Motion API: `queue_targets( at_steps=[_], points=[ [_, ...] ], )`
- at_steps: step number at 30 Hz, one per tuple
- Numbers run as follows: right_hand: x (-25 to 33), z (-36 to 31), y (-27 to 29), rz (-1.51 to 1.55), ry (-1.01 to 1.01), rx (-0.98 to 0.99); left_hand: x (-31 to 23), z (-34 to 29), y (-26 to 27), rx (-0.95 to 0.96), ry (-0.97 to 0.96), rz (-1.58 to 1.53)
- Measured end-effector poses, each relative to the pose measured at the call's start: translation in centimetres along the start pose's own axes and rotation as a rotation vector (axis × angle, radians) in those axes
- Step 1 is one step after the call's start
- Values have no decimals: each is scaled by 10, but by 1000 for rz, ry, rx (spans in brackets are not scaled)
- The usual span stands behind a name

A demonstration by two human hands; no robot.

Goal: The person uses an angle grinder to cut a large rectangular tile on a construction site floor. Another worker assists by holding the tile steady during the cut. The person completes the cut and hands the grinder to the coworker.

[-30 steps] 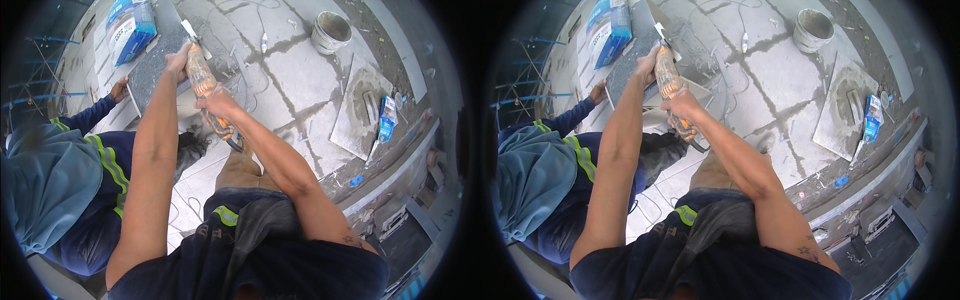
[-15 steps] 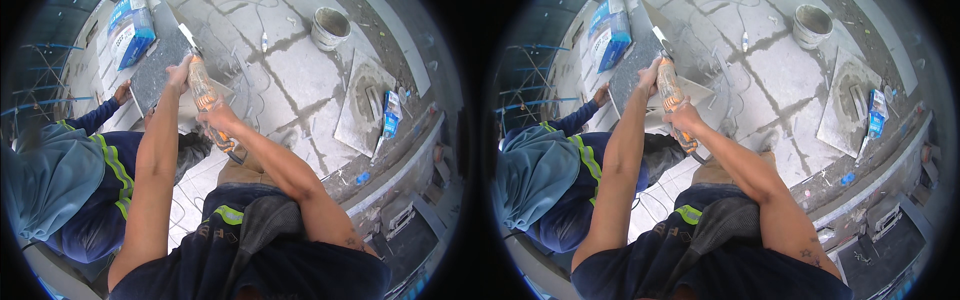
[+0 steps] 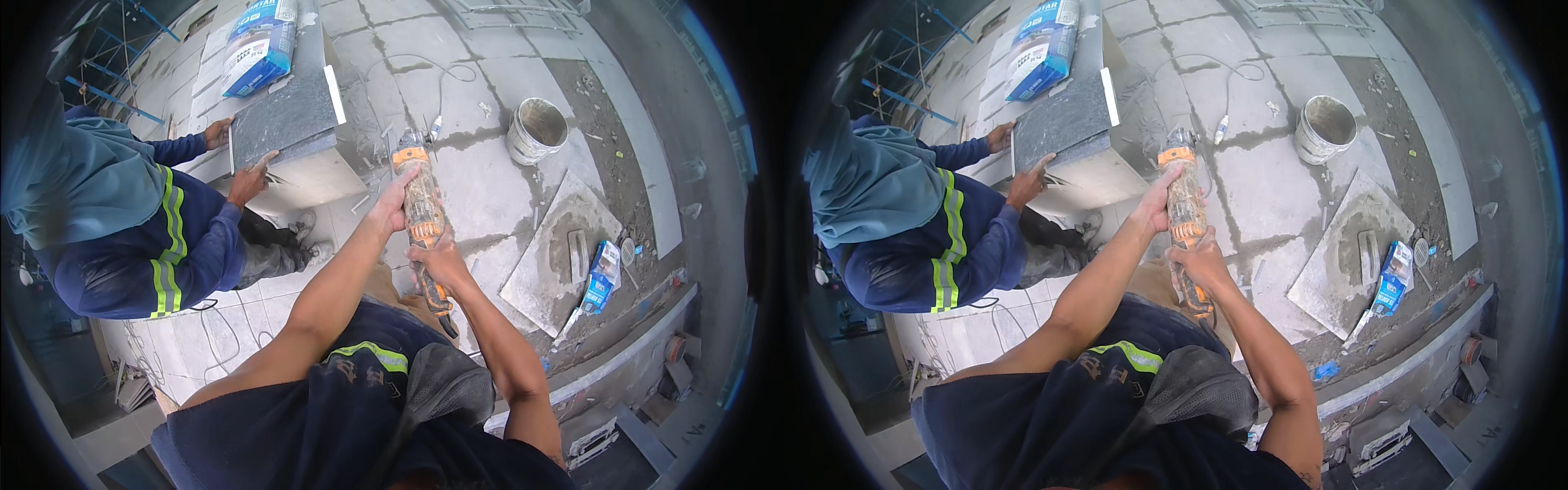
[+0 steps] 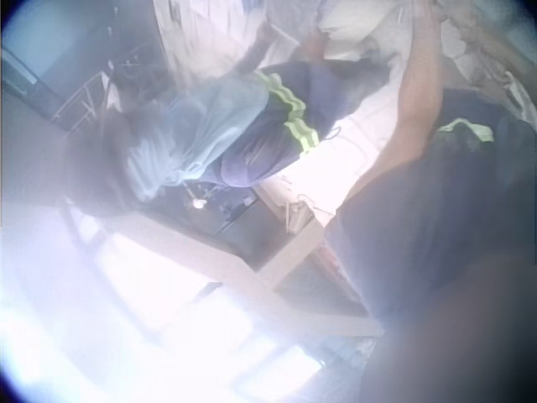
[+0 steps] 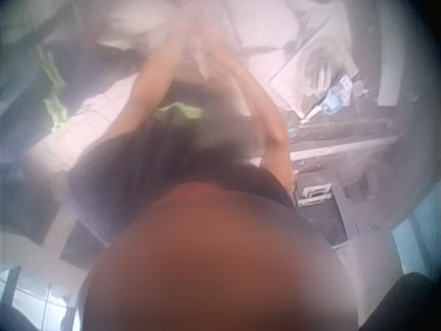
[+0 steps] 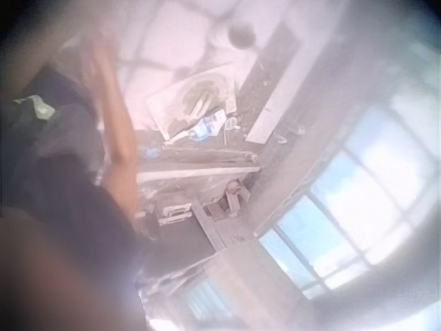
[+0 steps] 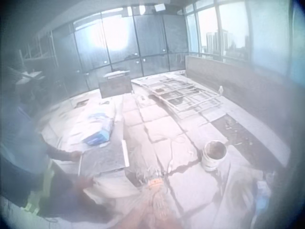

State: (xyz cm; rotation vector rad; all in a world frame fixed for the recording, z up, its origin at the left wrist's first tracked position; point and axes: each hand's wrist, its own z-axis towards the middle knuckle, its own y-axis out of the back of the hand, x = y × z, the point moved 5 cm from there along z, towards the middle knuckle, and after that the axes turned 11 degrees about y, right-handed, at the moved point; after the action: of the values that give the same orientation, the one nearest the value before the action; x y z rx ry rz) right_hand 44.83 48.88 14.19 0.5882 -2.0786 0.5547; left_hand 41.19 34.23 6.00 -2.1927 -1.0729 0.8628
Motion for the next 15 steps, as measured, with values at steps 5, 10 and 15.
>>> queue_targets(
  at_steps=[5,10,15],
  points=[
    [2,-13,25,85,38,-9,16,19,-28,19,37,8],
    [11,-11,25,75,109,-31,2,14,-45,35,-10,29],
    [34,5,30,-15,149,-86,-25,24,-64,109,-95,58]
  ],
)
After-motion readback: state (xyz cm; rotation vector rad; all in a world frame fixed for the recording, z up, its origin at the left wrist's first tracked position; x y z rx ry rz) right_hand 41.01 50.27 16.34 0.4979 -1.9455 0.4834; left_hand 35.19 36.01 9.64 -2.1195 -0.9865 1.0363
